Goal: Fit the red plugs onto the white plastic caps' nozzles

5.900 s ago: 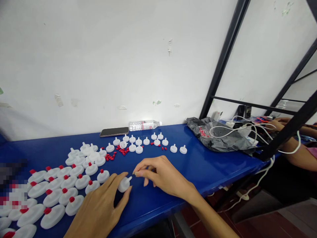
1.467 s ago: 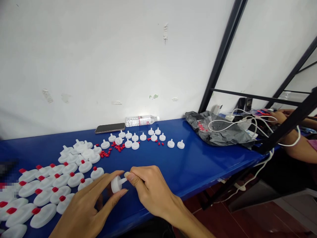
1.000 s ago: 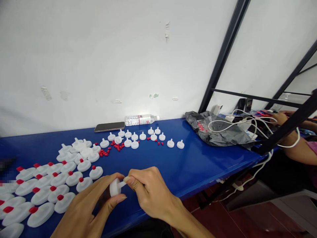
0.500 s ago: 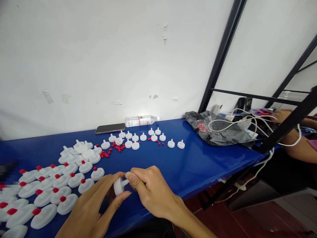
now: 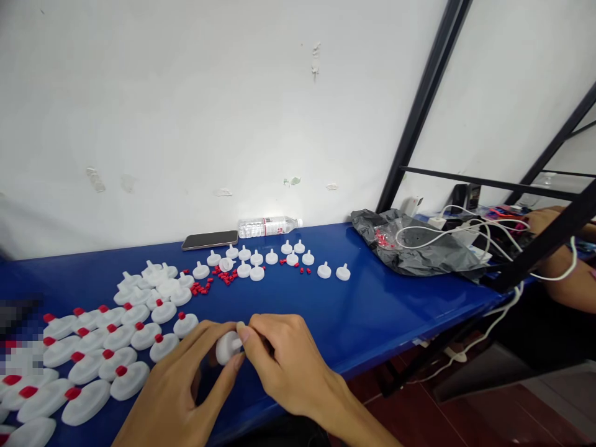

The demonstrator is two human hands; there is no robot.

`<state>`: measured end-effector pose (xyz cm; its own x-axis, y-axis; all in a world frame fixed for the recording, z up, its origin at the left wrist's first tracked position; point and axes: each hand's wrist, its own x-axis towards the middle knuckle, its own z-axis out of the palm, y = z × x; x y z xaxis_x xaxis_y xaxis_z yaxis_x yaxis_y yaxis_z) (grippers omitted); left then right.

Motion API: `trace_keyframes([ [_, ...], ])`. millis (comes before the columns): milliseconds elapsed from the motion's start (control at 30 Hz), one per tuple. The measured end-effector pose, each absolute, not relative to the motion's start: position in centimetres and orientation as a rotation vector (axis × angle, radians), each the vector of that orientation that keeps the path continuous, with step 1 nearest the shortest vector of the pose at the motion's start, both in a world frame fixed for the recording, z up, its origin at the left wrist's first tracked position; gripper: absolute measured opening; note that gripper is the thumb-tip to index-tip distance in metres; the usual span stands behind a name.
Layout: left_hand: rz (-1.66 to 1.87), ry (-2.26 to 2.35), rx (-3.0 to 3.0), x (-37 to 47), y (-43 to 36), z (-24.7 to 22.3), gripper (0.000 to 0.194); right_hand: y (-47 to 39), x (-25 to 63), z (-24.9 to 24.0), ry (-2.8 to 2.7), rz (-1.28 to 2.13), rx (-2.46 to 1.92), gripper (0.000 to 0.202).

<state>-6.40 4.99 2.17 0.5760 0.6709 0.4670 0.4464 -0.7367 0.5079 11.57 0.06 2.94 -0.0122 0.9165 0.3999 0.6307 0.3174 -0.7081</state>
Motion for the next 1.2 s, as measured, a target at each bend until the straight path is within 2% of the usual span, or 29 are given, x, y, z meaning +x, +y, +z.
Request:
trace_keyframes([
  [133, 1.089, 0.970, 2.588, -6.4, 5.1, 1.7, 0.032, 0.0, 11.6, 2.7, -1.742, 0.416, -1.406, 0.042],
  [333, 1.079, 0.931, 2.728, -7.0, 5.2, 2.4, 0.025, -0.3, 11.6, 3.1, -1.782, 0.477, -1.331, 0.044],
  [467, 1.219, 1.019, 2.645, -8.5, 5.5, 4.2, 0.019, -0.4, 11.6, 2.9, -1.764, 0.482, -1.351, 0.045],
  [600, 1.333, 1.315, 2.519, -11.3, 7.1, 6.7, 0.019, -0.4, 11.6, 2.5, -1.765, 0.496, -1.347, 0.046],
  [700, 1.464, 1.568, 2.474, -14.4, 8.9, 8.8, 0.031, -0.3, 11.6, 2.2, -1.773, 0.506, -1.354, 0.046],
  [767, 1.377, 1.874, 2.415, -16.7, 10.0, 10.0, 0.032, -0.3, 11.7, 2.0, -1.782, 0.517, -1.373, 0.046],
  [867, 1.207, 2.133, 2.243, -19.7, 11.5, 11.1, 0.023, -0.4, 11.7, 1.8, -1.804, 0.532, -1.402, 0.046],
  [1000, 0.971, 2.190, 2.204, -22.2, 13.3, 10.2, 0.019, -0.5, 11.7, 1.8, -1.829, 0.553, -1.440, 0.047],
  [1133, 1.121, 2.283, 2.265, -23.9, 15.5, 7.3, 0.037, -0.5, 11.6, 2.0, -1.843, 0.577, -1.446, 0.048],
  [1200, 1.145, 2.292, 2.250, -24.6, 16.5, 6.2, 0.032, -0.5, 11.6, 2.0, -1.847, 0.585, -1.441, 0.048],
])
